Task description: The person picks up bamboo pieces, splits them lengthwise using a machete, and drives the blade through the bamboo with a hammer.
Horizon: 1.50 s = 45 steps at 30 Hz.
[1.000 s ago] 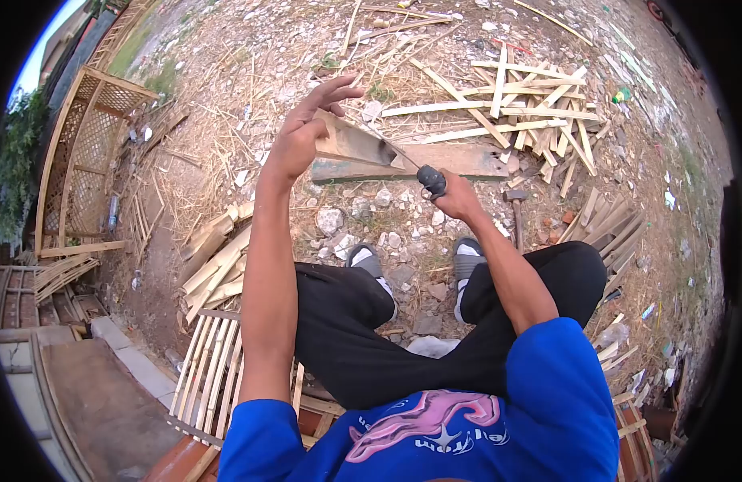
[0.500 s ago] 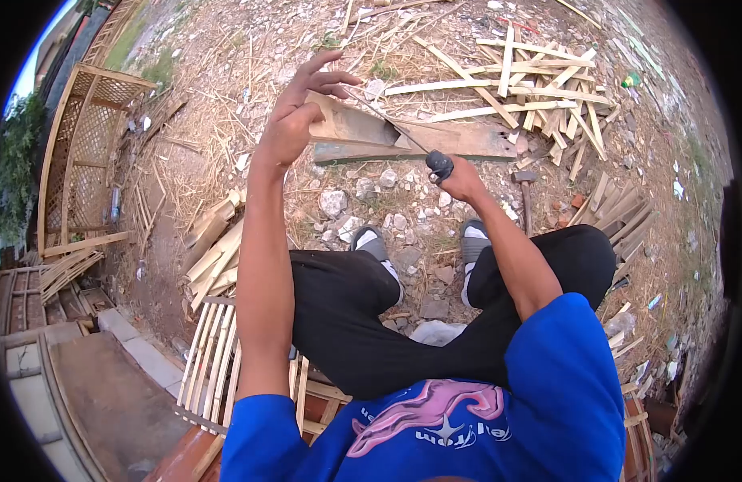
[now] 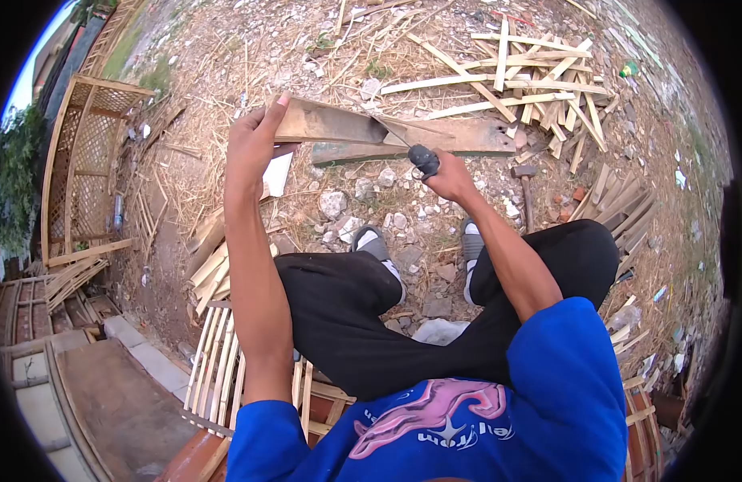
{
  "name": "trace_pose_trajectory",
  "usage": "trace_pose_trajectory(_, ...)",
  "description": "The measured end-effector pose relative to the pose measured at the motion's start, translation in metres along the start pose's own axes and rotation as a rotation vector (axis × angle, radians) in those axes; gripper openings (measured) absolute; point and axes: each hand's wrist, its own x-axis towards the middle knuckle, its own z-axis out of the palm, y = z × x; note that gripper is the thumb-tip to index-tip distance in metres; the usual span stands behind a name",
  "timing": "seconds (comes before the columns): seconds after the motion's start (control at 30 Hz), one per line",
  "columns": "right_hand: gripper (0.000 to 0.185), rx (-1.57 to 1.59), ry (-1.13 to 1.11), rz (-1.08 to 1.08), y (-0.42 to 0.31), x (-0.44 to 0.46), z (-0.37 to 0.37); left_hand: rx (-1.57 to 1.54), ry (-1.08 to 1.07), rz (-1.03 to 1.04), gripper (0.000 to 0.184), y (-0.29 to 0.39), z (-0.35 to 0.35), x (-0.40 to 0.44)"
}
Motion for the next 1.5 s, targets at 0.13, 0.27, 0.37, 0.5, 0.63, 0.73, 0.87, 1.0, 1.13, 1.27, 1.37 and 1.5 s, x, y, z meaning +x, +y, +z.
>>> trace_pose_trajectory(0.13, 0.038, 0.201, -0.074, -0.248, -0.059, -0.013, -0.032, 0.049, -0.016, 0.012, 0.049, 0.002, 0.004, 0.005)
trace_pose_trajectory(0.27, 0.039, 0.224, -0.127, -0.272, -0.053, -0.003, -0.029, 0.088, 0.002, 0.027, 0.051, 0.004, 0.005, 0.007)
trace_pose_trajectory(0.37, 0.036, 0.041, -0.105, -0.036, 0.041, 0.005, 0.013, 0.112, -0.010, 0.036, 0.051, -0.003, 0.001, 0.007)
trace_pose_trajectory(0.5, 0.036, -0.137, -0.145, 0.105, 0.077, 0.016, 0.018, 0.180, -0.011, 0.089, 0.047, 0.000, 0.009, 0.006)
trace_pose_trajectory(0.63, 0.036, -0.024, -0.104, 0.083, 0.072, 0.016, 0.023, 0.151, 0.009, 0.080, 0.048, 0.001, 0.005, 0.016)
trace_pose_trajectory(0.73, 0.035, 0.074, -0.219, 0.166, 0.077, 0.020, 0.017, 0.116, 0.043, 0.097, 0.050, 0.000, 0.009, 0.014)
trace_pose_trajectory(0.87, 0.032, 0.193, -0.362, 0.279, 0.078, 0.024, 0.014, 0.107, 0.064, 0.083, 0.050, 0.005, 0.014, 0.012)
trace_pose_trajectory(1.0, 0.035, 0.010, -0.080, 0.059, 0.073, 0.014, 0.022, 0.103, 0.091, 0.065, 0.049, 0.006, 0.012, 0.015)
trace_pose_trajectory(1.13, 0.041, 0.080, -0.021, -0.087, 0.027, 0.003, 0.008, 0.135, 0.125, 0.047, 0.049, 0.007, 0.012, 0.014)
trace_pose_trajectory(1.27, 0.036, 0.231, -0.086, -0.291, -0.022, 0.009, -0.011, 0.131, 0.093, 0.054, 0.047, 0.005, 0.011, 0.019)
trace_pose_trajectory(1.37, 0.036, 0.223, -0.075, -0.222, 0.013, 0.012, 0.006, 0.134, 0.102, 0.048, 0.048, 0.003, 0.008, 0.020)
trace_pose_trajectory(1.5, 0.038, -0.075, -0.124, 0.207, 0.088, 0.007, 0.024, 0.171, 0.066, 0.043, 0.049, 0.005, 0.010, 0.010)
